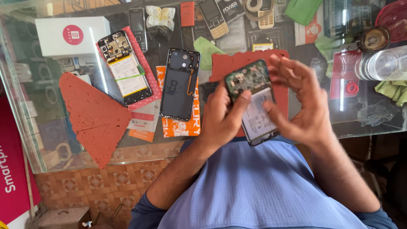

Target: The person manipulates internal circuit boards and components of a mobile phone by hand on a glass table.

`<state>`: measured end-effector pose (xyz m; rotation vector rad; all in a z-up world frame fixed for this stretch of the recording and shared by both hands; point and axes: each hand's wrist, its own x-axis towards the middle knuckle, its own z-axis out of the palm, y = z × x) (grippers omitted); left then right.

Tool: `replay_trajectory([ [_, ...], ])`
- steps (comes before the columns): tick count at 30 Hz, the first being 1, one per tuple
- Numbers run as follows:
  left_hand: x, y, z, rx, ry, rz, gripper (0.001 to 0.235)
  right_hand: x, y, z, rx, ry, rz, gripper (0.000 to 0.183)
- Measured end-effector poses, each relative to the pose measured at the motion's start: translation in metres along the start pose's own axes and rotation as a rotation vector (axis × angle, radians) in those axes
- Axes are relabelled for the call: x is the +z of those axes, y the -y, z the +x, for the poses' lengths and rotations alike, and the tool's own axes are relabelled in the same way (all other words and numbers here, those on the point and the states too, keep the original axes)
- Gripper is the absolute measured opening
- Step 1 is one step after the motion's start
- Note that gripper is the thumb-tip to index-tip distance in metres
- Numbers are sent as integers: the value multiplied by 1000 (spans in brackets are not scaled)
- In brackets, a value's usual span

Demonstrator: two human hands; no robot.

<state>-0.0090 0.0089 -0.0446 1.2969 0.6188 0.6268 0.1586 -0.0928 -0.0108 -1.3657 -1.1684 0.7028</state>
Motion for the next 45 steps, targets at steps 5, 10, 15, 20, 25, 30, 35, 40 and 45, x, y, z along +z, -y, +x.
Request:
replay_trajectory([
  [5, -4, 31, 11, 10, -127, -197, 27, 12, 17, -1, -290, 152, -724, 95],
  [10, -5, 34, 19, 26, -48, -331, 34, 31, 8, -9, -248, 139, -843, 64],
  [15, -8, 28, 35, 133, 143, -663, 52, 25, 1, -18, -269, 102, -562, 64],
  [20, -17, 51, 45, 41, 216, -931, 62, 36, -7, -24, -187, 134, -447, 58],
  [25, -24, 76, 43, -42, 160, -959, 39, 29, -14, -21, -156, 171, -348, 55],
  [30, -25, 77, 44, -127, 80, -839, 36, 17, -21, -20, -70, 105, -320, 34],
  [35, -23, 73, 44, -185, 52, -742, 36, 20, -39, -19, 391, -30, 241, 9],
  [40, -22, 74, 45, -175, 62, -706, 35, 18, -46, -16, 489, -27, 266, 6],
  [45, -22, 73, 46, -168, 64, -714, 36, 16, -45, -14, 562, -45, 237, 5],
])
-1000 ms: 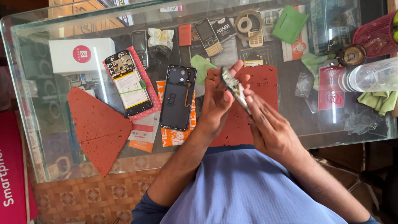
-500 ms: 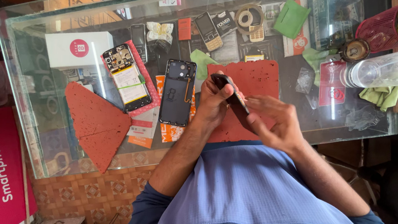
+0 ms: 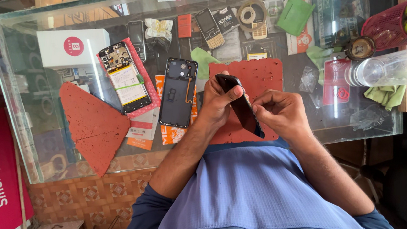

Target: The person manipulates internal circuit boards and components of a mobile phone by hand on a glass table.

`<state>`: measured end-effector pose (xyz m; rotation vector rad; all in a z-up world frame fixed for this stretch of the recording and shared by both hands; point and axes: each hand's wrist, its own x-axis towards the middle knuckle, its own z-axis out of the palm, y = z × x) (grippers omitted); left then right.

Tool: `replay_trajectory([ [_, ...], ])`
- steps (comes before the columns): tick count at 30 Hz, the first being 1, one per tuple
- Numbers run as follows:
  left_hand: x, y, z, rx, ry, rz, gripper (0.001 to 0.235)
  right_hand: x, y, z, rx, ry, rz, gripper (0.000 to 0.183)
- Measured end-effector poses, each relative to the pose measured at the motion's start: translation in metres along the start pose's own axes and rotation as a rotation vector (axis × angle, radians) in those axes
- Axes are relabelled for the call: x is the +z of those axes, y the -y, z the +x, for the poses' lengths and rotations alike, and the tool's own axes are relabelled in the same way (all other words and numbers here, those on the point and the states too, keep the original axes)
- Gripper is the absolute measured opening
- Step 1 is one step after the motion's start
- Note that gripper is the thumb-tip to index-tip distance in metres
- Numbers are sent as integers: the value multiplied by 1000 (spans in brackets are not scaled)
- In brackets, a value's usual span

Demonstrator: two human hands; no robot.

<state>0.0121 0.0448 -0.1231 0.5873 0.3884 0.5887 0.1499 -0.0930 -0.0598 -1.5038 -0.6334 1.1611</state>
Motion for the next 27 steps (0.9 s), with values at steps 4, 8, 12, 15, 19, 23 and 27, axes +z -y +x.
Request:
replay_trajectory([
  [4, 2, -1, 0, 0, 10, 15, 36, -2, 1, 1, 0, 5, -21, 4],
  [8, 5, -2, -1, -2, 17, 31, 34, -3, 2, 3, 10, 17, -39, 3],
  [12, 8, -1, -1, 17, 37, 46, 34, -6, 2, 1, 30, 28, -57, 5],
  [15, 6, -2, -1, 14, 97, 44, 34, -6, 5, 0, -51, 34, -172, 6],
  [19, 6, -4, 0, -27, 152, 11, 35, -5, 13, -4, -63, 26, -225, 11],
  [23, 3, -7, 1, -30, 161, 14, 37, -1, 19, -8, -49, 22, -180, 12],
  [27, -4, -7, 0, -68, 133, 50, 38, -1, 25, -9, -72, 3, -228, 11],
])
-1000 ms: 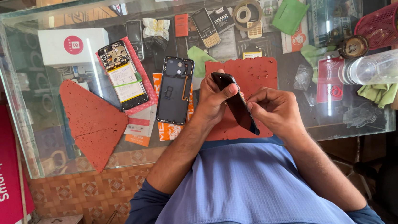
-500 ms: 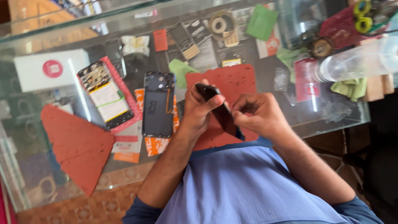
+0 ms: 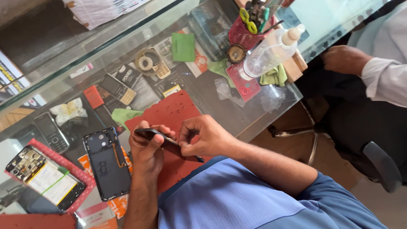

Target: The person manipulates internal circuit boards and components of a mobile phone by hand on a glass table.

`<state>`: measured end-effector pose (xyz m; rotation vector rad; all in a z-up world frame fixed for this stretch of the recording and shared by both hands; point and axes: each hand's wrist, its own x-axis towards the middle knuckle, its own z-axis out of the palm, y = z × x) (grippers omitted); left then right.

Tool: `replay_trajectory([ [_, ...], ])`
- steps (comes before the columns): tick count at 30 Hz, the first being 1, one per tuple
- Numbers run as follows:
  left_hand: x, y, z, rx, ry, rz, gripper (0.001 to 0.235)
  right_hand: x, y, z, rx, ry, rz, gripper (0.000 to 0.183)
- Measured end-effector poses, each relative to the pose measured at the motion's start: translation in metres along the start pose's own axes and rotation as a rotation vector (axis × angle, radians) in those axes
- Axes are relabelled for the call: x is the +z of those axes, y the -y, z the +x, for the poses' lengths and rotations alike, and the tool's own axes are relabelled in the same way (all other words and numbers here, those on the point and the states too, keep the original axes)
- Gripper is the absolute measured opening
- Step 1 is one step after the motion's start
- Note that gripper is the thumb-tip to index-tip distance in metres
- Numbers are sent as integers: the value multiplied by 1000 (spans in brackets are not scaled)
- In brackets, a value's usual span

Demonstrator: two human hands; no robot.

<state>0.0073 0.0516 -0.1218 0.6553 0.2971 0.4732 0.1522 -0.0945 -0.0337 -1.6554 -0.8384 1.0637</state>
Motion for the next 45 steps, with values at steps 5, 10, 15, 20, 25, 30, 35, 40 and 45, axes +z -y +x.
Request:
replay_trajectory([
  [5, -10, 6, 1, 33, 13, -14, 39, 2, 2, 1, -9, -16, -29, 12],
  [10, -14, 7, 1, 27, 17, -27, 40, 2, 0, 2, -35, -3, -13, 12],
  [15, -12, 7, 2, 15, 3, -51, 41, 2, -1, 3, -17, -5, -23, 13],
  [20, -13, 7, 1, 16, 17, -56, 40, 3, -5, 1, -25, -12, -31, 14],
  [25, -15, 9, 5, 10, 32, -103, 39, 3, -7, 1, -60, -31, -69, 16],
  [30, -22, 11, 8, 25, 81, -86, 40, 5, -10, -2, -63, -48, -93, 18],
  [35, -27, 11, 9, 8, 115, -92, 39, 7, -8, -6, -53, -69, -112, 17],
  [40, -28, 10, 10, -2, 75, -81, 37, 9, -6, -8, -43, -77, -109, 17],
  [45, -28, 9, 10, -9, 107, -111, 38, 10, -5, -8, -38, -83, -113, 17],
])
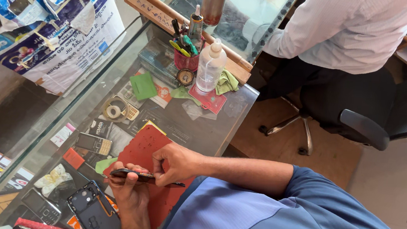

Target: The person manipulates internal circuit boards and components of a mobile phone by hand on a glass table.

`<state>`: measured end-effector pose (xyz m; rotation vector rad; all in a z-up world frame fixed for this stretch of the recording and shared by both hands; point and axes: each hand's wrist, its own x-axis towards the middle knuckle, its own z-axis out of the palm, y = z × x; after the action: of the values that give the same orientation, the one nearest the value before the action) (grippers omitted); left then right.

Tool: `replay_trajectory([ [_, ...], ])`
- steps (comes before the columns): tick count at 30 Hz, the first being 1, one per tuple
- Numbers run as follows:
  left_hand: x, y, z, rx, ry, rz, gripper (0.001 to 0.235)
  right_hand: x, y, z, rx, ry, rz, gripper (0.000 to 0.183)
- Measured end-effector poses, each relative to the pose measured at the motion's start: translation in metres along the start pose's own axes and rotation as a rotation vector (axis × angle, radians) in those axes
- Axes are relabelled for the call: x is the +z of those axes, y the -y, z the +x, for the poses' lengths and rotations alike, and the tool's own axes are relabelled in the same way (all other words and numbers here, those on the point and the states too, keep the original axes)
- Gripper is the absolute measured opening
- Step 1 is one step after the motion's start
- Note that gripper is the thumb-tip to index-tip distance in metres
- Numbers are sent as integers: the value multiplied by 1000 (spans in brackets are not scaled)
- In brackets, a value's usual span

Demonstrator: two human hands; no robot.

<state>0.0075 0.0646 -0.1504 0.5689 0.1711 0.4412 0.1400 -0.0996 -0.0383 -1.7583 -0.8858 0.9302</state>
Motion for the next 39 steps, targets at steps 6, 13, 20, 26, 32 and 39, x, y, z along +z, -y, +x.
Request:
replay_trajectory([
  [6, 3, -1, -1, 9, 8, 34, 38, -2, 2, -2, 5, 1, 17, 18],
  [13, 3, -1, 0, 15, -3, 65, 39, -3, -1, -3, -15, 13, 29, 17],
  [20, 7, -2, 0, 16, 5, 69, 39, -2, -6, -2, -27, 6, 25, 17],
  [26, 8, -2, 1, 23, -8, 106, 40, -2, -11, -2, -19, 16, 32, 17],
  [32, 8, -2, -1, 30, -9, 95, 40, 0, -12, -1, -34, 22, 50, 17],
  [39, 14, -1, -3, 38, -10, 35, 42, 0, -20, 10, -134, 36, 22, 17],
])
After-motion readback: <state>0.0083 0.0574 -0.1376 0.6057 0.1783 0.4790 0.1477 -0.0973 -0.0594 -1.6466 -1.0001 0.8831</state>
